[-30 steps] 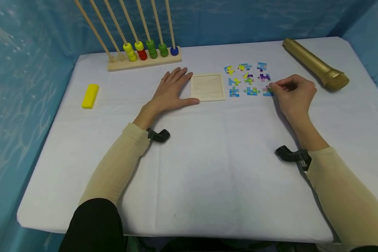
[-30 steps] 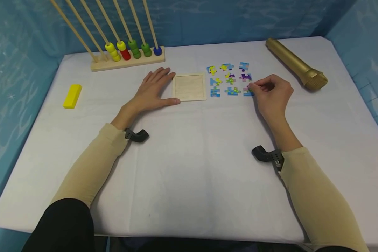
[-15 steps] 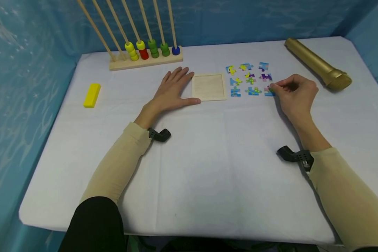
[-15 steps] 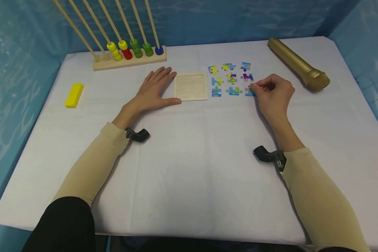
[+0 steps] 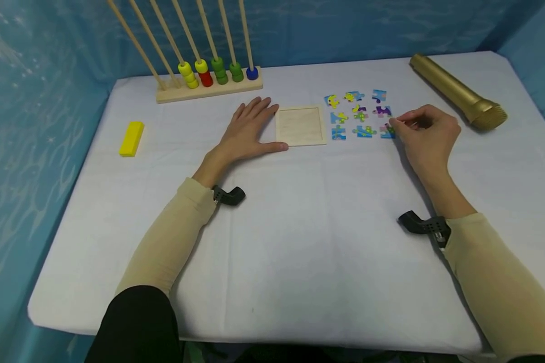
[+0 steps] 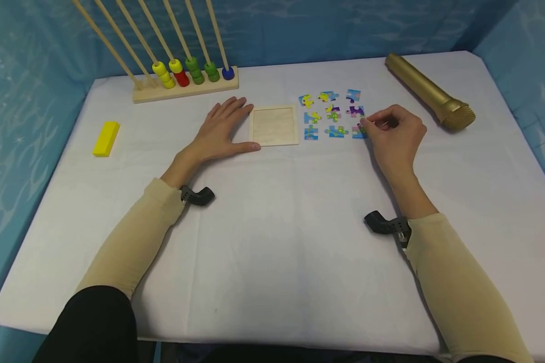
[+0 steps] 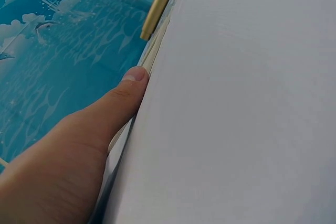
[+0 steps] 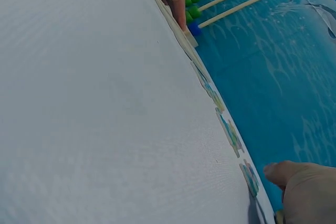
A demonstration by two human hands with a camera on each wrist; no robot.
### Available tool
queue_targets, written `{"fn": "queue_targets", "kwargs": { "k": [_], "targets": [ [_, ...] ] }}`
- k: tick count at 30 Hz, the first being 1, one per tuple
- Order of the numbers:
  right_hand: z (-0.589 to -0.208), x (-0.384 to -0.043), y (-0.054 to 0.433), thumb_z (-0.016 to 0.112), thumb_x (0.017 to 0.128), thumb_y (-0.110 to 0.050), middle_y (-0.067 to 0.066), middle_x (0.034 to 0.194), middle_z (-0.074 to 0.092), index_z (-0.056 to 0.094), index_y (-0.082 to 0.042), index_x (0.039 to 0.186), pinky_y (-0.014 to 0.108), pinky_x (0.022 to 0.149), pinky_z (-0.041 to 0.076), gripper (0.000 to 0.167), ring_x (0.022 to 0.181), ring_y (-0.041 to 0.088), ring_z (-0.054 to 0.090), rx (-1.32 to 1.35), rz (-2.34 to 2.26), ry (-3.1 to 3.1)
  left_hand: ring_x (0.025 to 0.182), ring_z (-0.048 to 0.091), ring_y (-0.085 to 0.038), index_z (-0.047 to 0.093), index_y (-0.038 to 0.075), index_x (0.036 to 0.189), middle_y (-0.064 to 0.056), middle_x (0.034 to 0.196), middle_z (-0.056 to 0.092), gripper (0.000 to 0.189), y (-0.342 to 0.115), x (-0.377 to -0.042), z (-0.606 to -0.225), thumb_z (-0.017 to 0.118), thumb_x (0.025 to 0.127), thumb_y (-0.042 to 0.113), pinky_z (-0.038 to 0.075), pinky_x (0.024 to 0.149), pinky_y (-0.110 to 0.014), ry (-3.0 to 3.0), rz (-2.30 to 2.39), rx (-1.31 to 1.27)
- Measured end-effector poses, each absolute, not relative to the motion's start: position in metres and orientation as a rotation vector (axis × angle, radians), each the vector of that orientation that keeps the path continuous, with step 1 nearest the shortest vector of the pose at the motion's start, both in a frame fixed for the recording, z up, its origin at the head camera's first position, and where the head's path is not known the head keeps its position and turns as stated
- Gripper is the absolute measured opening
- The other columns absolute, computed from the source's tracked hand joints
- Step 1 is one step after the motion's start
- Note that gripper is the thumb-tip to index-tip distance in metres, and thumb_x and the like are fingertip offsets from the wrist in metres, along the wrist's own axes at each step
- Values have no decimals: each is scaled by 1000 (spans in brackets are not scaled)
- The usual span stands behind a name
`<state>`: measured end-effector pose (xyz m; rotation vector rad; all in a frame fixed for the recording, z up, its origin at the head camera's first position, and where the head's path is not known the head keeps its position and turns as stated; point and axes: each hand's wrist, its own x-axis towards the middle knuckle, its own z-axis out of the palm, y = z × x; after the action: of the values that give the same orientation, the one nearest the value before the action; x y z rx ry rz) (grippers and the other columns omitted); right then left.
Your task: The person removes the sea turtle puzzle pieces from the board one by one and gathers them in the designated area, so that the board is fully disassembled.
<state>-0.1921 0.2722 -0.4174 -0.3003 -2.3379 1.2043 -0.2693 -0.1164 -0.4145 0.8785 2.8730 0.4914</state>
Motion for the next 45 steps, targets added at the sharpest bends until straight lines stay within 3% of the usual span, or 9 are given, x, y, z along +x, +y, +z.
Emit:
{"fn": "queue_targets", "kwargs": {
  "k": [5,14,28,33,38,43,45],
  "targets": [
    [-416,-191,271,86,88,-20,-26,74,58,73,2,92,16,73,38,26,72,-4,50,-275,1174,-2353,166,2,-19,24,24,170,0,178,13,105,-115,-271,-414,65,88,76,-5,133,-46,2875,502,892],
    [-406,-185,266,87,87,-12,-26,73,55,66,10,93,17,75,36,30,73,-2,47,-239,1175,-2313,166,1,-18,24,24,170,1,178,13,104,-112,-272,-416,65,89,75,-6,133,-45,2863,515,897],
    [-413,-187,272,93,82,-27,-23,75,60,66,-23,74,17,77,40,28,77,-2,55,-271,1260,-2226,166,1,-18,24,25,170,1,178,13,105,-114,-271,-414,64,88,77,-6,133,-44,2871,493,893],
    [-411,-186,268,91,84,-22,-26,74,59,66,-11,80,17,74,40,27,75,-3,53,-254,1256,-2219,166,1,-18,24,25,170,1,178,13,104,-115,-270,-413,65,89,76,-5,133,-45,2866,490,891],
    [-405,-183,260,89,86,-17,-28,74,56,63,-13,79,16,72,38,27,72,-3,49,-274,1225,-2247,166,1,-19,24,24,170,0,178,13,104,-116,-270,-412,65,89,75,-6,133,-45,2863,485,889],
    [-412,-187,264,89,87,-20,-26,81,56,65,-11,84,15,79,38,25,83,-4,51,-239,1179,-2297,166,1,-19,24,24,170,0,178,13,103,-117,-270,-413,65,89,75,-5,133,-45,2865,488,886],
    [-415,-188,265,87,89,-23,-26,87,55,68,-5,91,16,84,38,27,90,-5,51,-209,1147,-2324,166,1,-19,25,24,170,0,178,13,103,-117,-270,-413,65,89,74,-5,133,-45,2864,490,887]
  ]
}}
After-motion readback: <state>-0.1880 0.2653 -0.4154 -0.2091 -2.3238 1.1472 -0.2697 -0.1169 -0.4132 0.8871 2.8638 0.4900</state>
